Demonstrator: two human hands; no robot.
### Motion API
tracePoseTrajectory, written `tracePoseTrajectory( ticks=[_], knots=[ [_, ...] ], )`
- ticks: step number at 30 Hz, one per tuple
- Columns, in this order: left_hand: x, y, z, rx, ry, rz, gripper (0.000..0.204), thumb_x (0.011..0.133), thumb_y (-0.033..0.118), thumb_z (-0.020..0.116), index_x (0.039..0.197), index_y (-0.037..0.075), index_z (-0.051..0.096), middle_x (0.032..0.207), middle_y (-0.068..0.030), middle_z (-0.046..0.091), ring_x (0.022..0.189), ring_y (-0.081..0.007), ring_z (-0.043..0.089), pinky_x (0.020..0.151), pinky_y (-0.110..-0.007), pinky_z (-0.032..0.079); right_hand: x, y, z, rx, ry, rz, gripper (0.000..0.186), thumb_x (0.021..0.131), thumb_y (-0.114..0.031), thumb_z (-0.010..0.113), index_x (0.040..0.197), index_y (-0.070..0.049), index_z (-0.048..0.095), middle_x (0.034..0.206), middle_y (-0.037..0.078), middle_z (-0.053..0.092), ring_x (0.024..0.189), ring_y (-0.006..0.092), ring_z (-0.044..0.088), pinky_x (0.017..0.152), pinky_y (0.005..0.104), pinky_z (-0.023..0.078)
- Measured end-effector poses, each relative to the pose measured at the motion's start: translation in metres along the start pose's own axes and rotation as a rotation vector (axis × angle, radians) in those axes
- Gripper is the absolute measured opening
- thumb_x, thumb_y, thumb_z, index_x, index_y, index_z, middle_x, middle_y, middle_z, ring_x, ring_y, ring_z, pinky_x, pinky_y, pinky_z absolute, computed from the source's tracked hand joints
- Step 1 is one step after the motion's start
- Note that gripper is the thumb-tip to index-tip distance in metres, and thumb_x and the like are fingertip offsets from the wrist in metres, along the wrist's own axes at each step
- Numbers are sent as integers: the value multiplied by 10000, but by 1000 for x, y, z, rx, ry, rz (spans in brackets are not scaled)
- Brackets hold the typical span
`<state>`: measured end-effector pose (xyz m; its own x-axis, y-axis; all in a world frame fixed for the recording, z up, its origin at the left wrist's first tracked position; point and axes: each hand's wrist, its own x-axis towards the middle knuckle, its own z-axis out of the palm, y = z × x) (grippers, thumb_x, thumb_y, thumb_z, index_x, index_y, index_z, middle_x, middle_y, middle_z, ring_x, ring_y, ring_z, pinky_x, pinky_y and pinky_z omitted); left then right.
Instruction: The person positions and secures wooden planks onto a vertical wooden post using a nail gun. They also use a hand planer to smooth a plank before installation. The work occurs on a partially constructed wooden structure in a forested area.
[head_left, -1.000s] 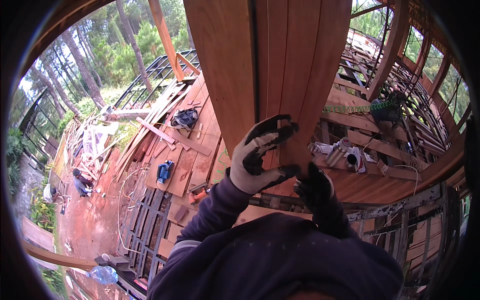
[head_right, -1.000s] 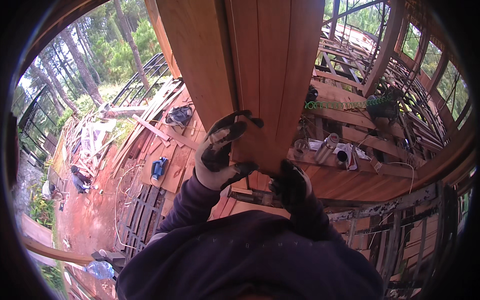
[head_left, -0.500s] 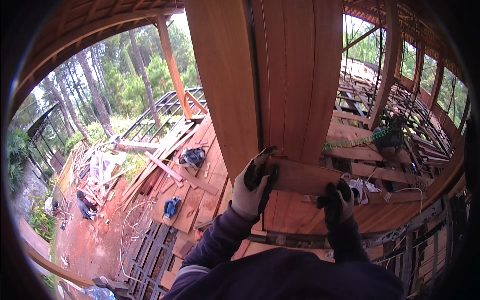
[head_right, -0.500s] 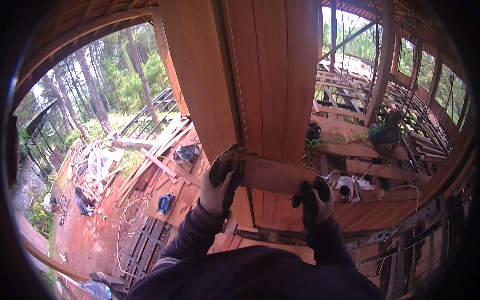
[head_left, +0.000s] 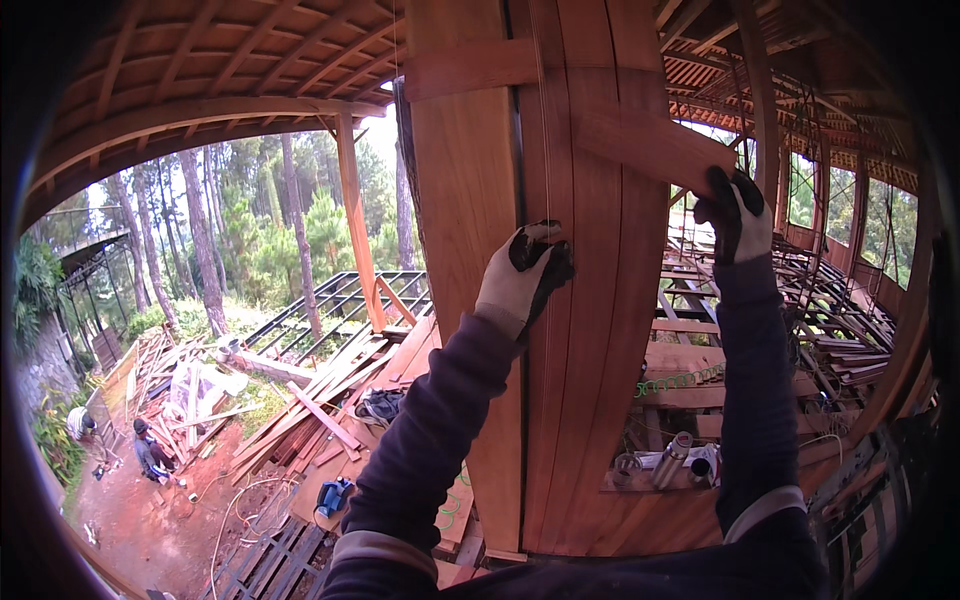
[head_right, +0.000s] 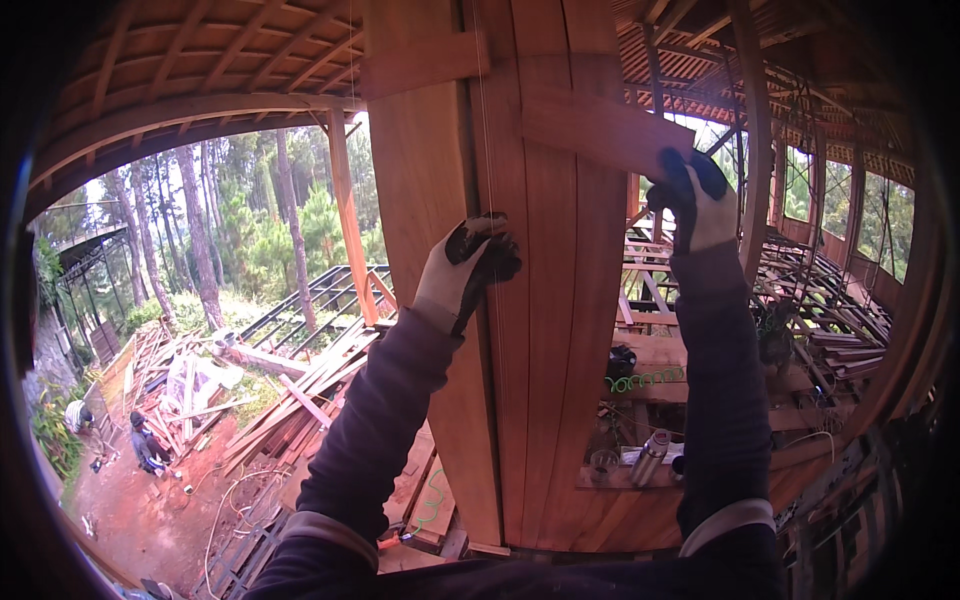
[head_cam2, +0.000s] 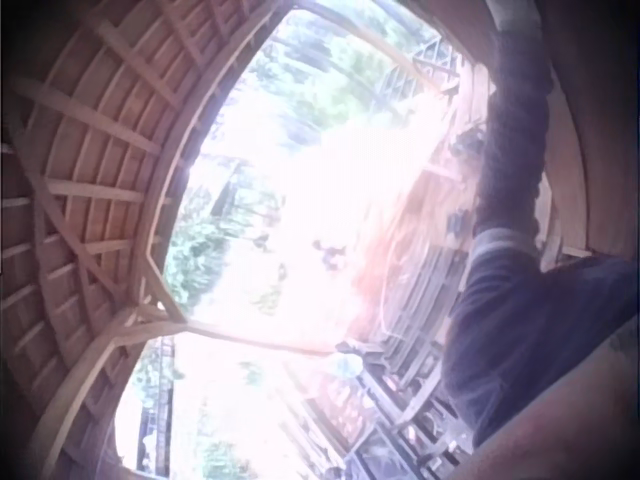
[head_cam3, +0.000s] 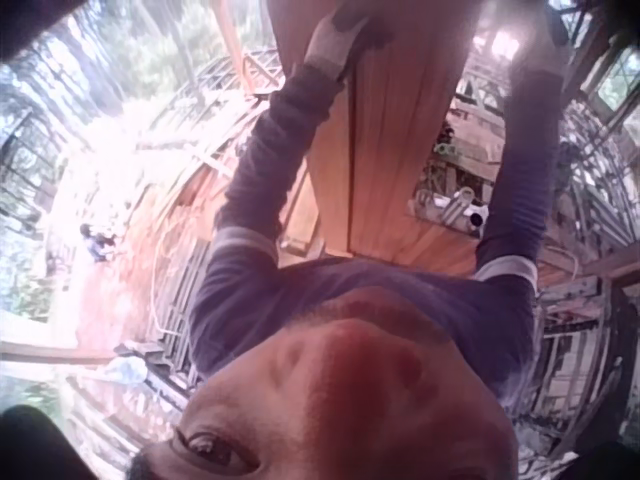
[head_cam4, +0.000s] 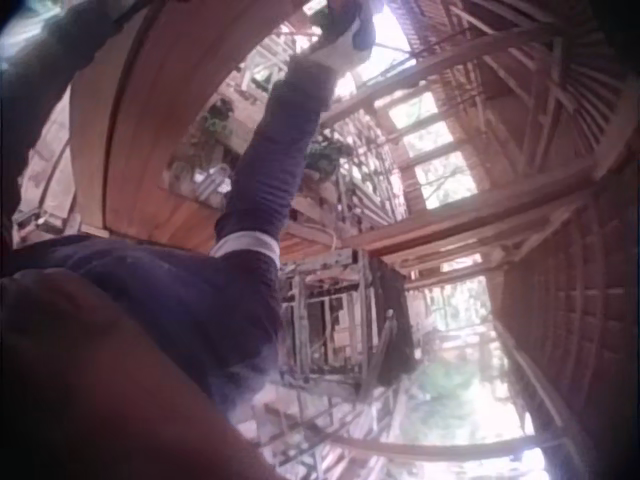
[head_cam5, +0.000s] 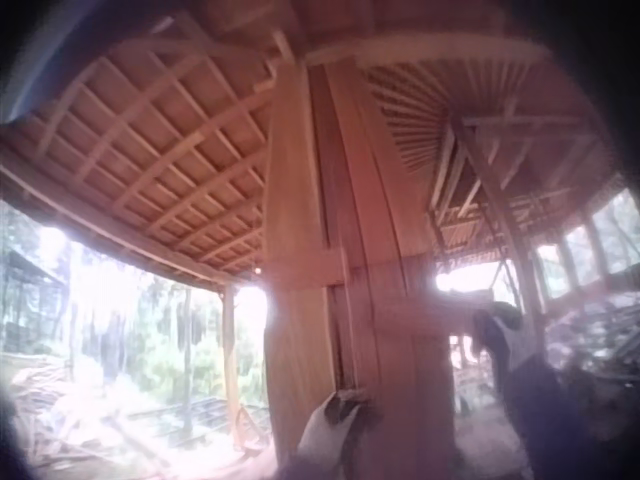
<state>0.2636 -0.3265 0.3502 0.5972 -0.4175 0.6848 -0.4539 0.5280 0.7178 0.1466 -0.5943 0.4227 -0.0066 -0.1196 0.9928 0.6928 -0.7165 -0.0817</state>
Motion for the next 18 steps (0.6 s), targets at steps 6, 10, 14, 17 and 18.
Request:
tracePoseTrajectory(
  ticks=[6, 10, 14, 17, 18],
  knots=[
    [-7, 17, -7, -43, -48, 9, 264, 988, 115, 573, 1214, -20, 584, 1002, -108, 669, 870, -195, 677, 785, -317, 550, 60, -1, 67, 287, -79, 395, 322, 922, -236, 674, 1106, 27, 659, 1006, 90, 653, 744, 163, 670, 624, 292, 550],
    [1, 22, -15, 235, -61, 99, 265, 957, 92, 587, 1203, -8, 595, 981, -123, 671, 867, -208, 680, 780, -332, 546, 96, -8, 111, 440, -114, 481, 322, 907, -237, 693, 1081, 32, 666, 1041, 91, 639, 800, 179, 671, 670, 312, 580],
    [25, 50, -20, 913, 272, 535, 388, 877, 154, 645, 1249, 62, 580, 1148, -156, 626, 1060, -317, 610, 905, -424, 483, 114, -12, 141, 462, -163, 459, 330, 878, -240, 736, 1037, 42, 672, 924, 84, 658, 763, 176, 669, 651, 312, 568],
    [73, 95, -29, 1271, 440, 1069, 492, 843, 129, 664, 1311, 59, 527, 1322, -175, 540, 1254, -361, 499, 1035, -475, 400, 123, -13, 153, 479, -167, 420, 351, 864, -224, 753, 1042, 68, 671, 851, 89, 669, 667, 192, 669, 641, 307, 552],
    [93, 109, -31, 1340, 402, 1054, 544, 846, 167, 667, 1354, 76, 491, 1372, -169, 502, 1322, -356, 427, 1091, -486, 329, 125, -13, 156, 511, -173, 429, 339, 867, -217, 748, 1037, 67, 675, 850, 89, 671, 664, 192, 670, 645, 309, 553]
  ],
)
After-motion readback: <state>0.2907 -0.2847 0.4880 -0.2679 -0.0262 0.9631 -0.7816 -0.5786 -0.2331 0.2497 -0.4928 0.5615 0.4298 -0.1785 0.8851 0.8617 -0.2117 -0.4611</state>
